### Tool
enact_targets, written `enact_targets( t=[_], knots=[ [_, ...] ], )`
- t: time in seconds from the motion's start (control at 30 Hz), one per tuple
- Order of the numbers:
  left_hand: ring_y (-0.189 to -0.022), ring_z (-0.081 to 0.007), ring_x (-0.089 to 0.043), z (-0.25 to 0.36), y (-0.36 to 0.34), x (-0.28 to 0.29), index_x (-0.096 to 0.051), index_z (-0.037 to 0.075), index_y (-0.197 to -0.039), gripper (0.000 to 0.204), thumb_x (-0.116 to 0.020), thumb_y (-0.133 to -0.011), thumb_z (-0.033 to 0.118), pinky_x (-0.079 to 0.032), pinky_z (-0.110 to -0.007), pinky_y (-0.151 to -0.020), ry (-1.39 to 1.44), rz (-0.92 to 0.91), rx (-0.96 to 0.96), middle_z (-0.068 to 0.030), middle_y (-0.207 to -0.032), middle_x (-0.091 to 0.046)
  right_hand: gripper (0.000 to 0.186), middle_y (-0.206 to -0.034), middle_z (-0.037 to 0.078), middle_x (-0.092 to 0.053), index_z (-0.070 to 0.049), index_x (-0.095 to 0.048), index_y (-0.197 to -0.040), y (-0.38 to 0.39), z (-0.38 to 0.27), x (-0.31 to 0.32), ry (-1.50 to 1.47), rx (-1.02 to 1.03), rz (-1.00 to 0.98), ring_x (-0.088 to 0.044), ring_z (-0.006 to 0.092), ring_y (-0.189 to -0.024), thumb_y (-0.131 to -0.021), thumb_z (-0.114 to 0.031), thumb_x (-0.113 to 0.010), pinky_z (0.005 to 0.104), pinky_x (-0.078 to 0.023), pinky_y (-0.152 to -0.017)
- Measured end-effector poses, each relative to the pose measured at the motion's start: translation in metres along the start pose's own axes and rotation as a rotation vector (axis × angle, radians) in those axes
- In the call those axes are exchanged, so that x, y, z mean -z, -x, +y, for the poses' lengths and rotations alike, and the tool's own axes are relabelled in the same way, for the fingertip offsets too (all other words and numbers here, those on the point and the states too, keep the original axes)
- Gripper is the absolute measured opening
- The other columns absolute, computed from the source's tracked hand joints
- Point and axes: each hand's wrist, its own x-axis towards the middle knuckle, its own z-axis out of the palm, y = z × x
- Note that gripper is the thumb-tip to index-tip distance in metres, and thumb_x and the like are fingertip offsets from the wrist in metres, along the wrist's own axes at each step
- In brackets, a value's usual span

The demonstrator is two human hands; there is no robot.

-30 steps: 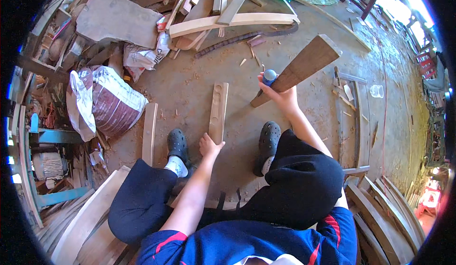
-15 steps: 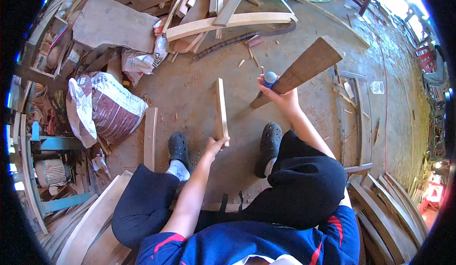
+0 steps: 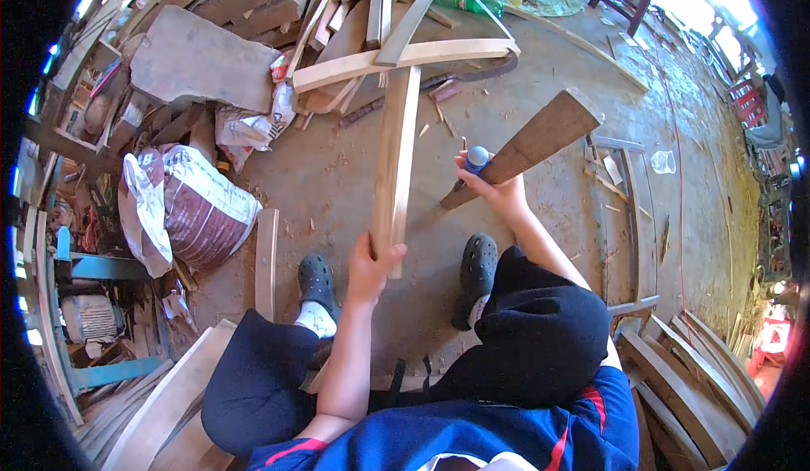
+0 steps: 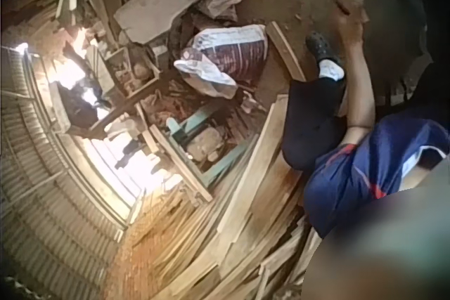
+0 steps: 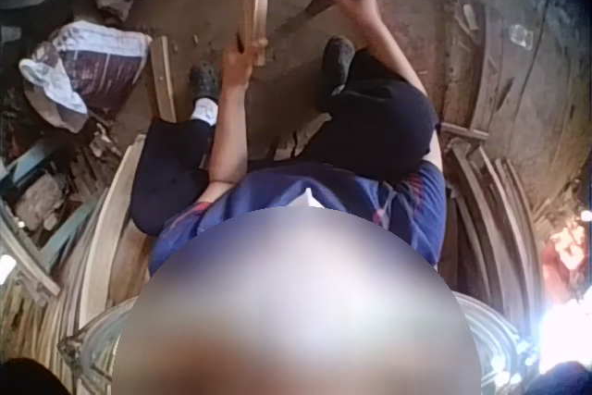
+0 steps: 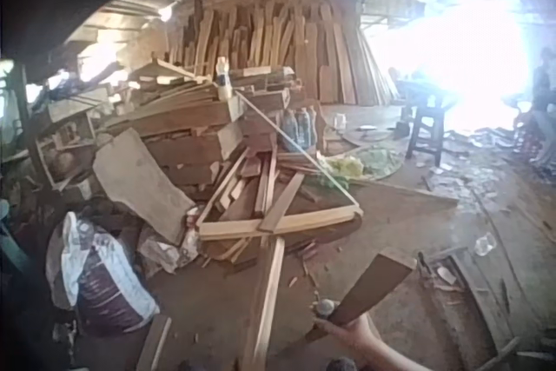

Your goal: Shaving thin strips from a piece of wood using a manual blade.

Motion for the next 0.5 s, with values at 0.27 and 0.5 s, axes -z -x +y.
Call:
enact_targets(
  t=[0.27,0.5],
  knots=[
    [-0.065,-0.0085,-0.047,0.095,0.052,-0.002,-0.053,-0.002,-0.113,0.06,-0.068,-0.072,0.039,-0.04,-0.02,-0.053,0.77,-0.647,0.318,-0.0033,-0.081,-0.049,0.028,-0.102,0.006,-0.072,0.002,-0.068,-0.108,-0.017,0.0,0.003,0.096,-0.108,0.208,-0.067,0.0128,-0.093,-0.083,-0.006,-0.077,0.0302,-0.055,-0.084],
    [-0.07,-0.009,-0.047,0.111,0.057,-0.002,-0.052,-0.004,-0.115,0.063,-0.064,-0.073,0.042,-0.041,-0.021,-0.054,0.684,-0.689,0.316,-0.0043,-0.083,-0.049,0.027,-0.083,0.007,-0.072,0.001,-0.07,-0.102,-0.033,-0.005,0.006,0.309,-0.056,0.173,-0.065,0.0083,-0.075,-0.083,-0.016,-0.079,0.0293,-0.053,-0.07]
  ],
)
